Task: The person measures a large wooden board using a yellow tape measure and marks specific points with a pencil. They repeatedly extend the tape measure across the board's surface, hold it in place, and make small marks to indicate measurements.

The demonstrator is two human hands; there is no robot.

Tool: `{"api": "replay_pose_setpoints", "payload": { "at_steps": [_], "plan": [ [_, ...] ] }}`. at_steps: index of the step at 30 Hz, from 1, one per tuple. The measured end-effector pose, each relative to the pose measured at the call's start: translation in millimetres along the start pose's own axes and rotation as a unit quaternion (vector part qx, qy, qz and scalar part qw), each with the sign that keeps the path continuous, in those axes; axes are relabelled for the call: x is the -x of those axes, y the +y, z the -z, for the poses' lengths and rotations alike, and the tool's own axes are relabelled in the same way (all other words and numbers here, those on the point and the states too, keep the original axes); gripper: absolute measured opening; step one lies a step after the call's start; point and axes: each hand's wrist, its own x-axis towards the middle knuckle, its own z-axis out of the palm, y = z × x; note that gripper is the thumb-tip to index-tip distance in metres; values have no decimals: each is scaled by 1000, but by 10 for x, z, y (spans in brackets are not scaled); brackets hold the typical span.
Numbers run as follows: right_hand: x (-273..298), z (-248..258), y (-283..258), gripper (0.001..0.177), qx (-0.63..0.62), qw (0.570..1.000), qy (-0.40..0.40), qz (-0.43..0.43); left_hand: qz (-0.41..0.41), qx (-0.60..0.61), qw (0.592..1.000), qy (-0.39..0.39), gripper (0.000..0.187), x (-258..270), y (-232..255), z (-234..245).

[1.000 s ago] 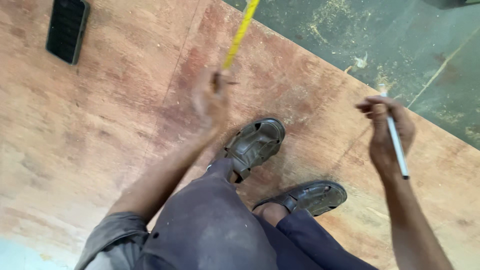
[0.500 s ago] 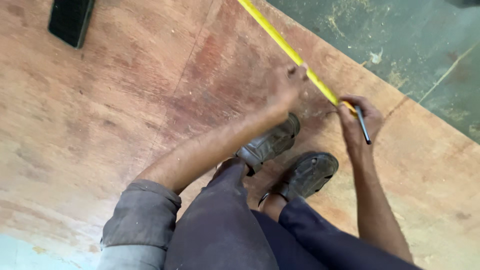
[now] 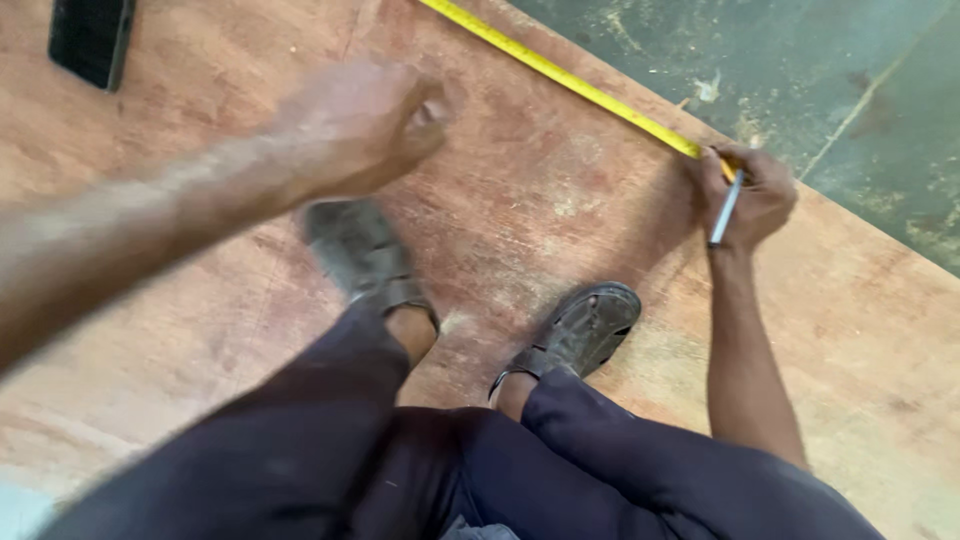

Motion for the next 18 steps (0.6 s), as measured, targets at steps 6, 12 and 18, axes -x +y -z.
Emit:
{"api": "replay_pose_setpoints", "payload": {
  "at_steps": [6,12,18],
  "plan": [
    [21,-140,-325,11,61,997,37,30,-114,-283,952,13,20,-445,354,-5],
    [57,-168,-331,11,88,994,44,40,-315,-321,865,221,51,-1435,829,-1336],
    [109,-247,-223,8,82,995,44,37,-290,-49,884,364,75,-1895,870,-2047]
  ]
}}
